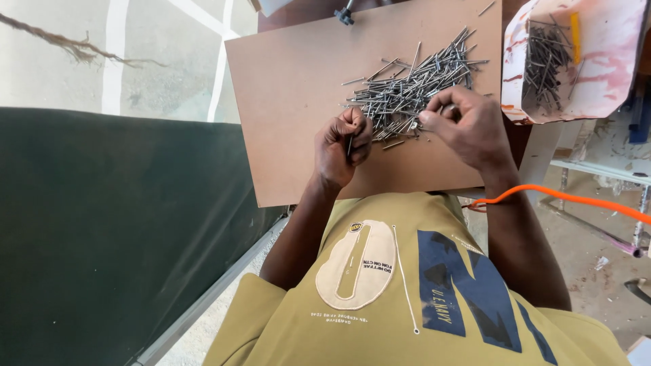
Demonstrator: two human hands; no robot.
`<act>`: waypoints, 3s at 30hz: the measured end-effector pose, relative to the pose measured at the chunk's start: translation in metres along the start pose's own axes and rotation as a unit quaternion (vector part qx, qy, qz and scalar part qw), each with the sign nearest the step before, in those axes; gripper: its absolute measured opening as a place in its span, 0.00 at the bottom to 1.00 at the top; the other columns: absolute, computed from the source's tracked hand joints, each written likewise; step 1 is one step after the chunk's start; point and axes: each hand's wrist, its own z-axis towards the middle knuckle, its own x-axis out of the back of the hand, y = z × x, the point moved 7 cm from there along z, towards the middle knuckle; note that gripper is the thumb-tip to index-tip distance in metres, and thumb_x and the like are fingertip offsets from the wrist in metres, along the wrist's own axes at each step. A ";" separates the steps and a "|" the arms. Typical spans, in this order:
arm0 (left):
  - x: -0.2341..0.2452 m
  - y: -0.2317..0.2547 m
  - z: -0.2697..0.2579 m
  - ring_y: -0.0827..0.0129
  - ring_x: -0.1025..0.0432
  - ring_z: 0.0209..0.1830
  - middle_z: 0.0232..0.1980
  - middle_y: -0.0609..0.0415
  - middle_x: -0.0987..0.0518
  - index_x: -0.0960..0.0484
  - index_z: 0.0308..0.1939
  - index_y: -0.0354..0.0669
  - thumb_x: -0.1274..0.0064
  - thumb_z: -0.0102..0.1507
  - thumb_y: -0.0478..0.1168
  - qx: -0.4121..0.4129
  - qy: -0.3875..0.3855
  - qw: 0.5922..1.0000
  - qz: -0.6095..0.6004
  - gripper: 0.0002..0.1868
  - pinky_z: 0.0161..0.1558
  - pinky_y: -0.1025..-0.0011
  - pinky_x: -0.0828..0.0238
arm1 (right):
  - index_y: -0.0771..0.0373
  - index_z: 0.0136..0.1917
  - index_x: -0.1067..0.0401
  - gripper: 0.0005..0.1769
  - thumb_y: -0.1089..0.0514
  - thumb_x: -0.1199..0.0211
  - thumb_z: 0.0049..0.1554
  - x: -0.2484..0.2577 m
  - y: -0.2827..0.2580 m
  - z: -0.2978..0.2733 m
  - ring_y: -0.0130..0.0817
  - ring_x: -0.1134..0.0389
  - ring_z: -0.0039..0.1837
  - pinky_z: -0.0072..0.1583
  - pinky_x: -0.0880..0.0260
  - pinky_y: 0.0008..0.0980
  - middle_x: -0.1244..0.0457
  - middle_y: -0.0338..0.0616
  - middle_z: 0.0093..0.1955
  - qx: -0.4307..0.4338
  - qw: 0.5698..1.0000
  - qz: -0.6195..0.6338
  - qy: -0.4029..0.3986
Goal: Sort nails from a pile on a cardboard sheet into a container
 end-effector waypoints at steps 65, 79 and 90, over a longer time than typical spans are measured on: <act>-0.089 -0.004 0.018 0.68 0.24 0.28 0.23 0.60 0.20 0.16 0.31 0.55 0.39 0.57 0.57 0.010 -0.016 0.789 0.614 0.13 0.34 0.70 0.29 | 0.57 0.40 0.38 0.22 0.43 0.52 0.71 -0.043 0.030 -0.027 0.20 0.42 0.31 0.32 0.50 0.13 0.41 0.41 0.35 -0.121 0.825 0.548 0.067; -0.073 0.034 0.046 0.42 0.20 0.31 0.24 0.46 0.20 0.19 0.51 0.56 0.45 0.58 0.47 -0.173 0.014 0.532 0.829 0.16 0.38 0.46 0.25 | 0.54 0.39 0.39 0.26 0.35 0.56 0.70 -0.043 0.046 -0.026 0.25 0.55 0.21 0.26 0.57 0.19 0.58 0.36 0.24 -0.100 0.820 0.564 0.007; -0.081 0.055 0.037 0.49 0.21 0.31 0.24 0.54 0.20 0.13 0.38 0.64 0.40 0.59 0.49 -0.244 0.073 0.587 0.768 0.05 0.32 0.52 0.25 | 0.60 0.40 0.35 0.21 0.44 0.47 0.69 -0.038 0.044 -0.035 0.26 0.52 0.20 0.25 0.57 0.19 0.53 0.39 0.22 -0.112 0.850 0.510 0.066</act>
